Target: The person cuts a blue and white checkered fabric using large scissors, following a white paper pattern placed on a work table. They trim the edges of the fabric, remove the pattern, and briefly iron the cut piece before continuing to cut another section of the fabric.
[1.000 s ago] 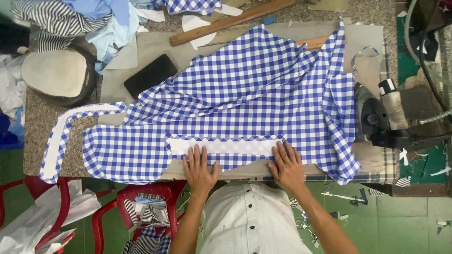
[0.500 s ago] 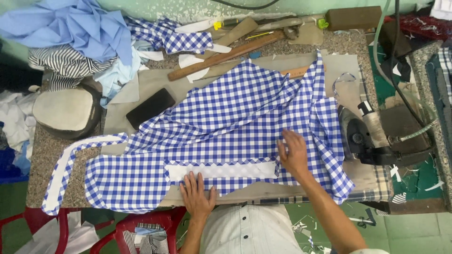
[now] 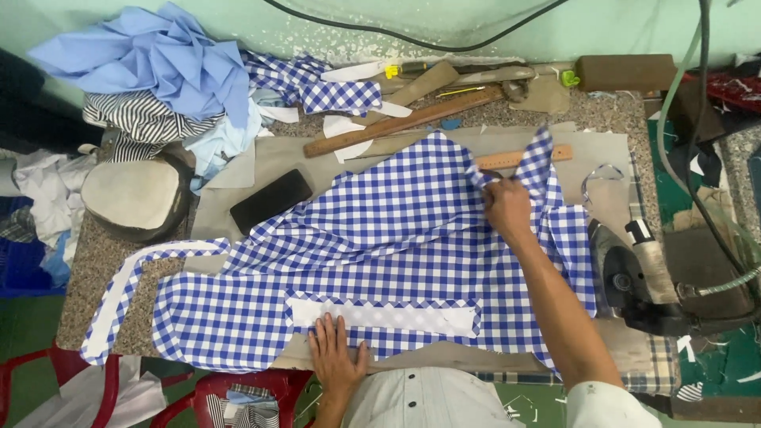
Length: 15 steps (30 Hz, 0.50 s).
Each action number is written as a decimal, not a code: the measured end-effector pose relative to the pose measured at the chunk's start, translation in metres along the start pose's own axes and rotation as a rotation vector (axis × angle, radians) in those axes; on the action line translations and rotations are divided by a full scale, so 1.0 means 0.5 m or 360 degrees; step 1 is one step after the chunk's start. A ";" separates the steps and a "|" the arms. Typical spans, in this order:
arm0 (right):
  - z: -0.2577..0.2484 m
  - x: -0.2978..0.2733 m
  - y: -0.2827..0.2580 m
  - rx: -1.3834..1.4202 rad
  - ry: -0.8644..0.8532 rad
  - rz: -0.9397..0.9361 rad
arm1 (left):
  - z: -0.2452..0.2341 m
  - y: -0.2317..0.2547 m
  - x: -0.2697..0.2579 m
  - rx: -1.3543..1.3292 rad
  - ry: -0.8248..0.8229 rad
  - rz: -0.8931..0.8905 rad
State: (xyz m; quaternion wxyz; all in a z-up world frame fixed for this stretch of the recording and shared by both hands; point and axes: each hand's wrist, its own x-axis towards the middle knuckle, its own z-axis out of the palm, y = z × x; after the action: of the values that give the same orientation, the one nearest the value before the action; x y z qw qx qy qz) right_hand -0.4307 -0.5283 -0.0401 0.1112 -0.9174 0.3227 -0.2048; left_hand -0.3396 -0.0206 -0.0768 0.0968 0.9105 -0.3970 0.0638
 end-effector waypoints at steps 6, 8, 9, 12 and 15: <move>-0.213 -0.047 -0.175 0.0572 -0.1256 0.0560 | -0.014 0.004 0.002 -0.0090 0.0145 0.0077; -0.144 -0.051 -0.122 0.0562 -0.0747 0.0324 | -0.013 0.005 0.000 -0.0117 0.0127 0.0065; -0.107 -0.052 -0.097 0.0548 -0.0237 0.0088 | -0.013 0.003 -0.001 -0.0136 0.0108 0.0055; -0.018 -0.003 -0.073 0.0122 0.0024 -0.0264 | -0.009 0.000 -0.002 -0.0111 0.0056 0.0056; 0.095 0.069 -0.048 -0.0320 0.0019 -0.0424 | -0.009 -0.006 -0.001 -0.0134 0.0104 0.0116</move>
State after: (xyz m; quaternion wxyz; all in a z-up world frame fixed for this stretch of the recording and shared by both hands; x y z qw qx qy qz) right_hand -0.3719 -0.5286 -0.0642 -0.0112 -0.9573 0.2176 -0.1898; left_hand -0.3380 -0.0169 -0.0728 0.1455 0.8880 -0.4288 0.0802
